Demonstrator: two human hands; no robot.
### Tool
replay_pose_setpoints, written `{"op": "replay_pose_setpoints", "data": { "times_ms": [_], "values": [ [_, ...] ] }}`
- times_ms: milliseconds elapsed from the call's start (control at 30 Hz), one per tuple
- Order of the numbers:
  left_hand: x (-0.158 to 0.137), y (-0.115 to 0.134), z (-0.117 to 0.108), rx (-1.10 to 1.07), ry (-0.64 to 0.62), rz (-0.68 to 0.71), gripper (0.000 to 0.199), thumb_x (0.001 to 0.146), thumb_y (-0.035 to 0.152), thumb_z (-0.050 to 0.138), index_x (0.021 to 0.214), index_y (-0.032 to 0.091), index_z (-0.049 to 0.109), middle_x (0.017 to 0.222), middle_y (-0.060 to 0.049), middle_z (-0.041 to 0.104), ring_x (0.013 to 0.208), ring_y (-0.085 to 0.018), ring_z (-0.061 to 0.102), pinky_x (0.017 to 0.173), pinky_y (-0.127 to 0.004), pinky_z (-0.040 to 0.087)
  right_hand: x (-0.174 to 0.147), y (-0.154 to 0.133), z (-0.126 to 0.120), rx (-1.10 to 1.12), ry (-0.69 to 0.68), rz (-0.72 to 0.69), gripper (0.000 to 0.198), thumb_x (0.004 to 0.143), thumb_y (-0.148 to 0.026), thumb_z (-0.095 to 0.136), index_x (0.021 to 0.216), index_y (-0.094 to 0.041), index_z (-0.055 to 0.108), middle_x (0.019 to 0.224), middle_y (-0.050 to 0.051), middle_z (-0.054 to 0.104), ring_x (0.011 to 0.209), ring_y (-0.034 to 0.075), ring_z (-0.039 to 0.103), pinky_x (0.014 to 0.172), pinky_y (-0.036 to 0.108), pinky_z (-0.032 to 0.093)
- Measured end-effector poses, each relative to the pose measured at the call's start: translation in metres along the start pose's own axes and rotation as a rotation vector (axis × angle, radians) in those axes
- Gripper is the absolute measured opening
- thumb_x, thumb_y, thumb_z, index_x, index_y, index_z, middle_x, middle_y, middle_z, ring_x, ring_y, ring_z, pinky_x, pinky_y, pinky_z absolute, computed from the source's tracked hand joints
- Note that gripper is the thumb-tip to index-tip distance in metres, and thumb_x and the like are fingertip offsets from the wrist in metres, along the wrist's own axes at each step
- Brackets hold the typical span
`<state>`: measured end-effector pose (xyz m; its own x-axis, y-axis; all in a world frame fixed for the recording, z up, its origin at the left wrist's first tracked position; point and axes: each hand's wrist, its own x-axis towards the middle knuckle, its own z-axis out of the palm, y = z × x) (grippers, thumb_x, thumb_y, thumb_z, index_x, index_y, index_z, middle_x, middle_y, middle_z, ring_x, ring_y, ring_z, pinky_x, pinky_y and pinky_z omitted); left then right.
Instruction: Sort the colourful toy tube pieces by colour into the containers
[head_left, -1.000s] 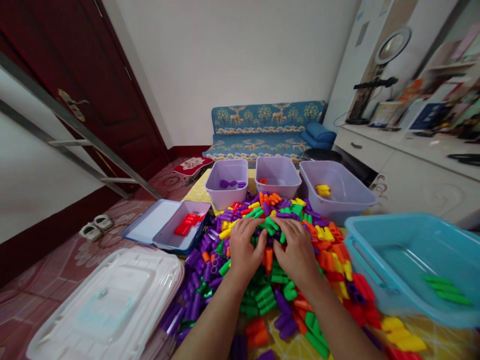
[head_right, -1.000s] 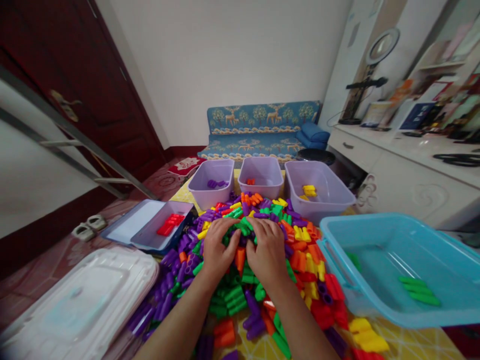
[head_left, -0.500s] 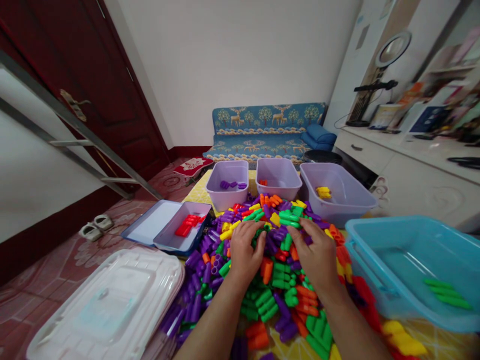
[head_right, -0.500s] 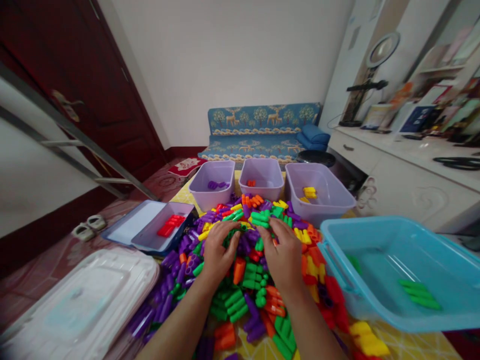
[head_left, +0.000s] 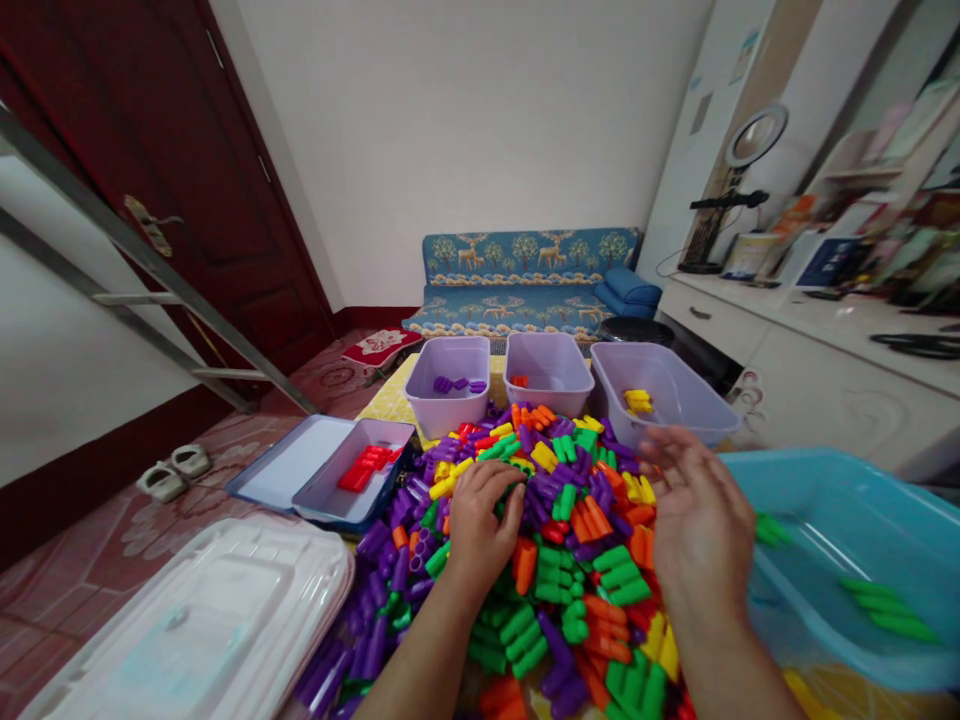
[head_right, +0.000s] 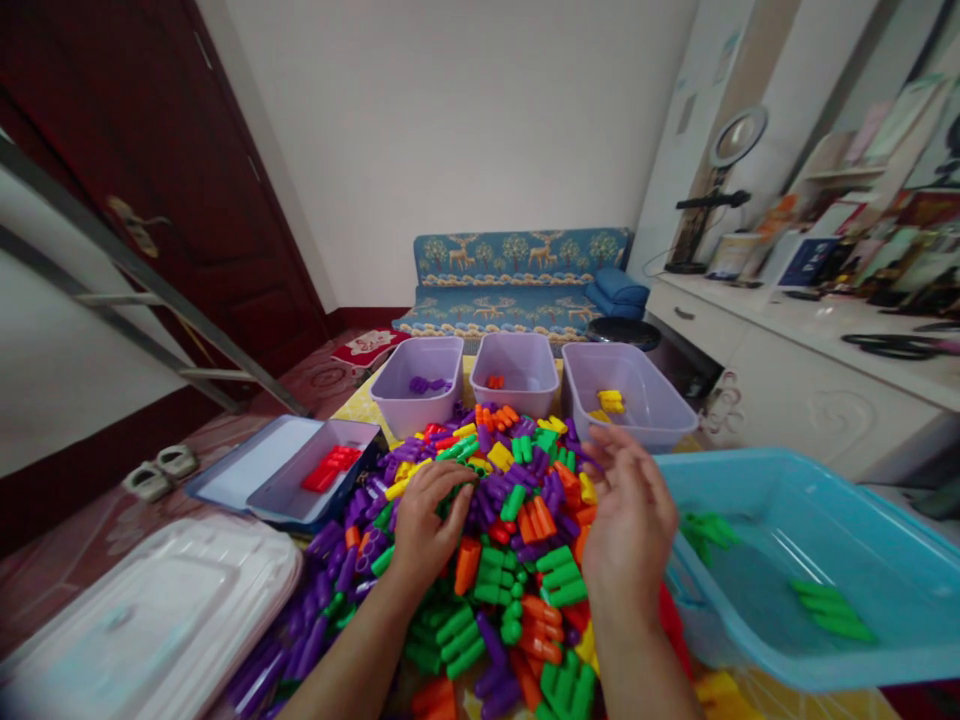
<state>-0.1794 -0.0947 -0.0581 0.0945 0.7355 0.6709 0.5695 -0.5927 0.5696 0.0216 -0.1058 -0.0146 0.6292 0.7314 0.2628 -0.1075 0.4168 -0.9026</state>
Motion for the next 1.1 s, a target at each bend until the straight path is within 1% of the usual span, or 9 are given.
{"op": "replay_pose_setpoints", "data": {
  "times_ms": [67, 133, 200, 267, 500, 667, 800, 967, 1100],
  "values": [
    [0.0, 0.003, -0.001, 0.01, -0.01, -0.005, 0.016, 0.088, 0.02, 0.057, 0.095, 0.023, 0.071, 0.099, -0.005, 0.071, 0.097, -0.021, 0.063, 0.089, -0.039, 0.048, -0.008, 0.012, 0.007, -0.354, -0.234, -0.118, 0.031, 0.086, -0.042, 0.056, 0.106, -0.02, 0.066, 0.109, 0.011, 0.069, 0.103, 0.028, 0.064, 0.093, 0.05, 0.048],
    [0.0, 0.006, -0.003, 0.033, -0.025, -0.011, 0.015, 0.085, 0.023, 0.06, 0.096, 0.024, 0.071, 0.1, -0.005, 0.07, 0.098, -0.022, 0.062, 0.089, -0.04, 0.048, -0.014, 0.022, 0.012, -0.73, -0.406, -0.29, 0.032, 0.084, -0.038, 0.058, 0.108, -0.018, 0.068, 0.108, 0.012, 0.07, 0.104, 0.031, 0.061, 0.094, 0.053, 0.046],
    [0.0, 0.01, -0.004, 0.059, -0.045, -0.017, 0.018, 0.082, 0.025, 0.064, 0.099, 0.024, 0.07, 0.103, -0.005, 0.07, 0.099, -0.024, 0.061, 0.09, -0.042, 0.047, -0.018, 0.031, 0.014, -0.997, -0.471, -0.434, 0.035, 0.085, -0.034, 0.056, 0.112, -0.016, 0.067, 0.108, 0.014, 0.069, 0.104, 0.034, 0.06, 0.095, 0.056, 0.045],
    [0.0, 0.012, -0.005, 0.075, -0.069, -0.019, 0.024, 0.078, 0.025, 0.066, 0.103, 0.025, 0.069, 0.106, -0.005, 0.069, 0.102, -0.025, 0.06, 0.092, -0.044, 0.046, -0.02, 0.036, 0.014, -1.11, -0.503, -0.485, 0.036, 0.085, -0.031, 0.055, 0.115, -0.014, 0.066, 0.107, 0.015, 0.069, 0.102, 0.034, 0.06, 0.093, 0.056, 0.046],
    [-0.002, 0.009, -0.002, 0.069, -0.131, -0.018, 0.054, 0.068, 0.013, 0.066, 0.119, 0.029, 0.063, 0.118, -0.002, 0.068, 0.113, -0.029, 0.055, 0.1, -0.05, 0.041, -0.028, 0.039, 0.018, -0.88, -0.706, -0.367, 0.034, 0.084, -0.02, 0.054, 0.114, -0.025, 0.067, 0.108, 0.006, 0.069, 0.098, 0.024, 0.065, 0.088, 0.043, 0.052],
    [-0.004, 0.003, 0.002, 0.047, -0.087, -0.024, 0.039, 0.076, 0.015, 0.067, 0.111, 0.031, 0.069, 0.107, -0.001, 0.072, 0.112, -0.027, 0.057, 0.098, -0.049, 0.042, -0.029, 0.041, 0.02, -0.743, -0.667, -0.281, 0.022, 0.086, -0.027, 0.056, 0.103, -0.024, 0.07, 0.104, 0.006, 0.071, 0.098, 0.025, 0.066, 0.09, 0.042, 0.052],
    [-0.005, 0.002, 0.004, -0.023, -0.02, -0.07, 0.022, 0.084, 0.025, 0.067, 0.105, 0.029, 0.072, 0.1, -0.003, 0.075, 0.109, -0.025, 0.06, 0.095, -0.046, 0.045, -0.027, 0.046, 0.018, -0.666, -0.607, -0.21, 0.025, 0.089, -0.039, 0.056, 0.102, -0.023, 0.07, 0.103, 0.006, 0.072, 0.098, 0.025, 0.066, 0.089, 0.041, 0.052],
    [-0.004, 0.006, 0.001, -0.062, 0.037, -0.113, 0.02, 0.088, 0.028, 0.063, 0.106, 0.026, 0.071, 0.106, -0.005, 0.073, 0.11, -0.025, 0.06, 0.096, -0.045, 0.047, -0.028, 0.05, 0.018, -0.695, -0.581, -0.232, 0.028, 0.09, -0.042, 0.055, 0.106, -0.023, 0.069, 0.104, 0.006, 0.073, 0.097, 0.025, 0.067, 0.087, 0.041, 0.051],
    [0.004, 0.014, -0.014, -0.057, 0.108, -0.127, 0.018, 0.085, 0.028, 0.067, 0.101, 0.028, 0.074, 0.106, -0.004, 0.072, 0.109, -0.024, 0.059, 0.099, -0.044, 0.045, -0.032, 0.052, 0.019, -0.737, -0.578, -0.288, 0.026, 0.091, -0.038, 0.054, 0.108, -0.024, 0.068, 0.107, 0.005, 0.072, 0.1, 0.024, 0.066, 0.088, 0.041, 0.05]
  ]
}}
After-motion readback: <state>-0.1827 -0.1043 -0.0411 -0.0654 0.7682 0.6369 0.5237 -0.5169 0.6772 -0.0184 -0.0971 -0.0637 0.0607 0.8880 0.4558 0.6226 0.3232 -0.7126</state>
